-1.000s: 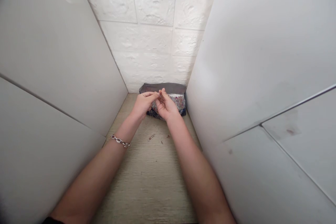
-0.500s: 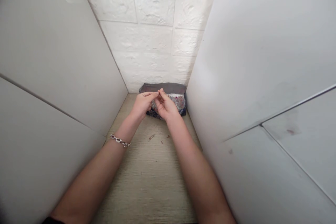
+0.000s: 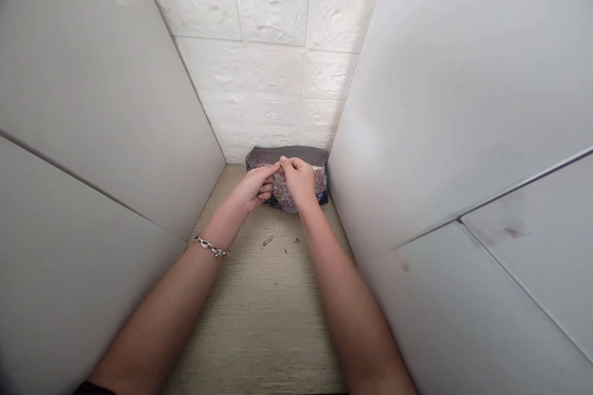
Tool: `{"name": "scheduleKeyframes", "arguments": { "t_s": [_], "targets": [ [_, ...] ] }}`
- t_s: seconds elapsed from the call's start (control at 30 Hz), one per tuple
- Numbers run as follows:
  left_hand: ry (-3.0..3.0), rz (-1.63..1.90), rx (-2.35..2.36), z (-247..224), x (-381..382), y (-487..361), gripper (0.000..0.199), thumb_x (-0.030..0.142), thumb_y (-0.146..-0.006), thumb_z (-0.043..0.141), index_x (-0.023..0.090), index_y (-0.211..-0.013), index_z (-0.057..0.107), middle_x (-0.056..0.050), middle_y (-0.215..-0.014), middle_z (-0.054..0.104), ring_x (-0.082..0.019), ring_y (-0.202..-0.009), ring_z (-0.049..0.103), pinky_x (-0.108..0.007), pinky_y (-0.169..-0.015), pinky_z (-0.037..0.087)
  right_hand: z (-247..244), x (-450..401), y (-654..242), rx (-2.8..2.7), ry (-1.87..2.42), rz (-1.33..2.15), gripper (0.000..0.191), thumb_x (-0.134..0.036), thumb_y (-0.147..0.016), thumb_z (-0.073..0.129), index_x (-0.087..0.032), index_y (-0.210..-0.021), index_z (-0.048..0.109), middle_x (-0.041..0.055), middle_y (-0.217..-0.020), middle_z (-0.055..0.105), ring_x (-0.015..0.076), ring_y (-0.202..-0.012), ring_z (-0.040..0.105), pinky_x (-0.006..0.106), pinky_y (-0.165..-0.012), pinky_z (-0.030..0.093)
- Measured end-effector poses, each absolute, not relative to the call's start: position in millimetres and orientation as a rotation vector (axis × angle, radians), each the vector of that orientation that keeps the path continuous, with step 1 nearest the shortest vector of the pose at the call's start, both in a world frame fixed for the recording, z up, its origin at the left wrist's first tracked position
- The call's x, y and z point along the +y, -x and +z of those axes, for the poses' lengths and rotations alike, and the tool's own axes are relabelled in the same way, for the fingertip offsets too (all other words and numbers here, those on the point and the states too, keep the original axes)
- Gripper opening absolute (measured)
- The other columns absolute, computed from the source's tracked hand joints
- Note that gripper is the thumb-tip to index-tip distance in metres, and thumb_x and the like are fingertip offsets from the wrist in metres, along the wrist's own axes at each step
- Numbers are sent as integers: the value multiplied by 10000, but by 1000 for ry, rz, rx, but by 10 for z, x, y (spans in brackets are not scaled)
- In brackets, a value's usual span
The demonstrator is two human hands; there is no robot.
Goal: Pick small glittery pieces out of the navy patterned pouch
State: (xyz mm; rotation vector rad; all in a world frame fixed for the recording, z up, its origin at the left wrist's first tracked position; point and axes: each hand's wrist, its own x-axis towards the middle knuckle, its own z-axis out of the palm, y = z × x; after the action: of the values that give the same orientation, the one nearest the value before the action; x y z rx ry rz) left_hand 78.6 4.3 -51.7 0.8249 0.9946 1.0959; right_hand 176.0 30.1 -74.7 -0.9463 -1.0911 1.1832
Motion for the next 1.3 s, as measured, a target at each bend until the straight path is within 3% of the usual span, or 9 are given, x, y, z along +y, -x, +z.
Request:
{"name": "scheduleKeyframes", "arguments": {
  "t_s": [0.13,0.33,0.6,0.83,1.03,1.3],
  "targets": [
    [-786,1061,964,-512,38,-788,270,336,-626,627,163,-593,421,96,-437,179,-2,-316,125,-179,-332,21,-771,327,-1809,-1292,1030,981,264,-397,-694,499,-163,-574,525,-33,-553,496,66,-565,431,204,-608,378],
    [-788,1044,962,-525,43,-794,218,334,-625,628,156,-682,516,92,-448,211,5,-310,157,-153,-313,43,-723,308,-1843,-1377,1099,838,243,-378,-715,465,-169,-599,508,-28,-586,508,74,-561,409,204,-581,338],
    [-706,957,922,-533,76,-788,334,475,-695,495,149,-732,557,-12,-598,516,-10,-322,327,-151,-277,88,-586,196,-1840,-1455,1181,741,251,-362,-732,447,-166,-597,527,-28,-582,522,79,-575,432,205,-571,316],
    [-748,973,921,-484,44,-796,228,372,-682,540,148,-718,565,-3,-593,518,-4,-328,343,-134,-283,103,-697,318,-1831,-1192,1058,1033,249,-400,-683,516,-164,-612,550,-24,-601,563,67,-560,481,201,-579,388],
    [-791,997,871,-480,46,-762,175,305,-654,584,139,-705,568,-1,-606,525,-10,-373,390,-134,-298,147,-740,351,-1841,-709,836,1425,165,-261,-728,514,-153,-604,514,-28,-585,580,41,-574,553,174,-630,467],
    [-850,1014,781,-233,-52,-730,159,282,-674,576,128,-715,567,9,-600,522,-12,-422,419,-136,-312,183,-791,399,-1885,-408,772,1516,208,-187,-795,440,-136,-600,489,5,-563,591,53,-586,588,148,-609,510]
  ]
}}
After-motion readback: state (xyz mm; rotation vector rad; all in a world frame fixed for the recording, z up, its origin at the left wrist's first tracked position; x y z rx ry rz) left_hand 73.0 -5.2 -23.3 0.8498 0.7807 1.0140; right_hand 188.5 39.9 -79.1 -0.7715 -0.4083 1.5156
